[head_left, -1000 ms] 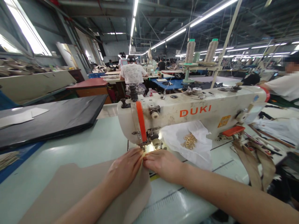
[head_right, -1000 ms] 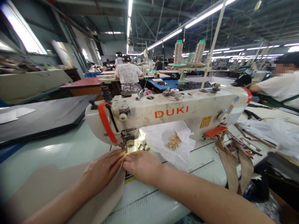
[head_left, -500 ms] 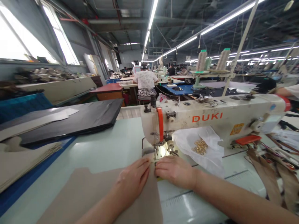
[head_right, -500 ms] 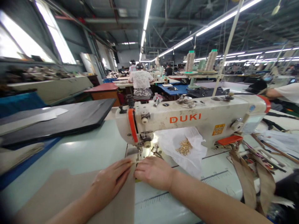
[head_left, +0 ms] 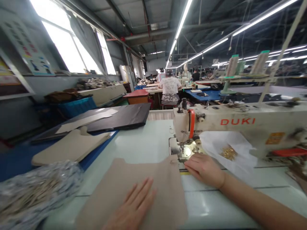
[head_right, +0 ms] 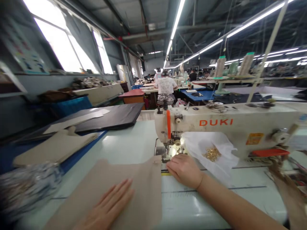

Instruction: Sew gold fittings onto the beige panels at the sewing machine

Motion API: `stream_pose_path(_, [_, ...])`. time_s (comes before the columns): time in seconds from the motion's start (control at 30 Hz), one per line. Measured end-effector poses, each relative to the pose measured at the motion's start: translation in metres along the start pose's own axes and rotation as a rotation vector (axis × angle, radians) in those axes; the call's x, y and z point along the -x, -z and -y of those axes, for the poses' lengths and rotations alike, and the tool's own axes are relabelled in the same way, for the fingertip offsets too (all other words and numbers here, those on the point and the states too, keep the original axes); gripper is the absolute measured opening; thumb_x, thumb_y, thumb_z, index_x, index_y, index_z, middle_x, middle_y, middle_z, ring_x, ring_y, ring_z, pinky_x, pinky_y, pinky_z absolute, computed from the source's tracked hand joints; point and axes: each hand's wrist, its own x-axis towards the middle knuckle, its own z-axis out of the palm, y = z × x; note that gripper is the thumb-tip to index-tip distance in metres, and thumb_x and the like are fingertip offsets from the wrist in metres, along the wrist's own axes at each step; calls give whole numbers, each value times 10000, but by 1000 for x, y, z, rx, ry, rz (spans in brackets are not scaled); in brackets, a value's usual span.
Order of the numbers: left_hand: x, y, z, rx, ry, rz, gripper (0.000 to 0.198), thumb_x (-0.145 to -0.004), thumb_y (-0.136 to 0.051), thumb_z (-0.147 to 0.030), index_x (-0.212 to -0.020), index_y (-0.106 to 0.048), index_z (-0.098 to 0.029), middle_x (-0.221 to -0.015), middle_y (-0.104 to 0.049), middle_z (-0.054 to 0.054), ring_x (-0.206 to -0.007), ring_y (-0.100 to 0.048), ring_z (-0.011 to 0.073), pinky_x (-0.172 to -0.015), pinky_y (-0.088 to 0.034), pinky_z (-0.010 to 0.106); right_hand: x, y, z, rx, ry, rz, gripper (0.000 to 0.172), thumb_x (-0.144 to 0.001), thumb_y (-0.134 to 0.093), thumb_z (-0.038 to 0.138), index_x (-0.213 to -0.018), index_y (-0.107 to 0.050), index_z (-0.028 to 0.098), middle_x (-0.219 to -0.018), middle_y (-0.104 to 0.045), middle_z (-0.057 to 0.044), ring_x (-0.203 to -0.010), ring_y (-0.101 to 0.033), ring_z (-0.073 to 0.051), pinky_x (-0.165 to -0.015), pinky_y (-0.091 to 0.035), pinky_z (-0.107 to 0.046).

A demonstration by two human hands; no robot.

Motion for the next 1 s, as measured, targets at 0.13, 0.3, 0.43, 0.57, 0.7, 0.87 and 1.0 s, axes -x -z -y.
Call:
stream_pose_path(0.13, [11, 36, 33, 28, 273, 9, 362, -880, -407, -228, -1177, -595, -318, -1083, -704, -16, -931, -683, 194, -784, -576, 291, 1, -4, 1, -69, -32, -20, 259, -944, -407, 220, -826, -634, 181, -736, -629, -45, -716, -585, -161, -692, -444, -286])
stream_pose_path(0.3, [-79, 115, 105, -302, 537, -362, 359, -953, -290, -256, -1177, -562, -186, -1065, -687, 64, -964, -650, 233, -852, -508, 348, 0, -7, 0, -103, -5, -35, 235, -940, -403, 216, -854, -621, 203, -760, -647, -42, -689, -607, -163, -650, -480, -293])
stream_pose_path(0.43, [-163, 123, 157, -334, 557, -330, 346, -946, -325, -171, -1243, -497, -211, -1250, -581, 76, -1195, -503, 228, -1002, -388, 370, -3, -8, -1, -108, 28, -106, 195, -929, -418, 218, -872, -604, 224, -760, -659, -35, -664, -623, -165, -602, -499, -280])
stream_pose_path(0.57, [-199, 62, 195, -255, 643, -206, 273, -941, -437, -288, -1143, -565, -155, -1178, -601, 94, -1084, -568, 224, -942, -435, 446, -5, -11, -4, -115, 32, -138, 191, -912, -419, 189, -928, -603, 237, -768, -668, -32, -664, -635, -163, -603, -522, -268])
stream_pose_path(0.7, [-196, -2, 218, -180, 744, -135, 469, -901, -479, -441, -1281, -470, -166, -1378, -446, 132, -1256, -421, 299, -1029, -308, 561, -8, -14, -7, -130, 4, -126, 198, -909, -415, 179, -910, -601, 247, -758, -668, -23, -670, -637, -162, -632, -536, -267])
stream_pose_path(0.87, [-193, -19, 226, -135, 789, -110, 629, -892, -381, -532, -1402, -316, -170, -1505, -255, 147, -1393, -174, 305, -1103, -164, 538, -12, -11, -9, -129, 31, -151, 196, -901, -416, 180, -903, -598, 252, -717, -663, -22, -631, -634, -170, -578, -536, -270])
stream_pose_path(1.0, [-184, 7, 225, -163, 803, -168, 653, -850, -522, -469, -1391, -322, -162, -1497, -256, 174, -1379, -198, 333, -1087, -204, 545, -10, -9, -9, -134, 56, -160, 201, -907, -407, 185, -904, -597, 250, -718, -664, -23, -629, -635, -167, -579, -534, -262])
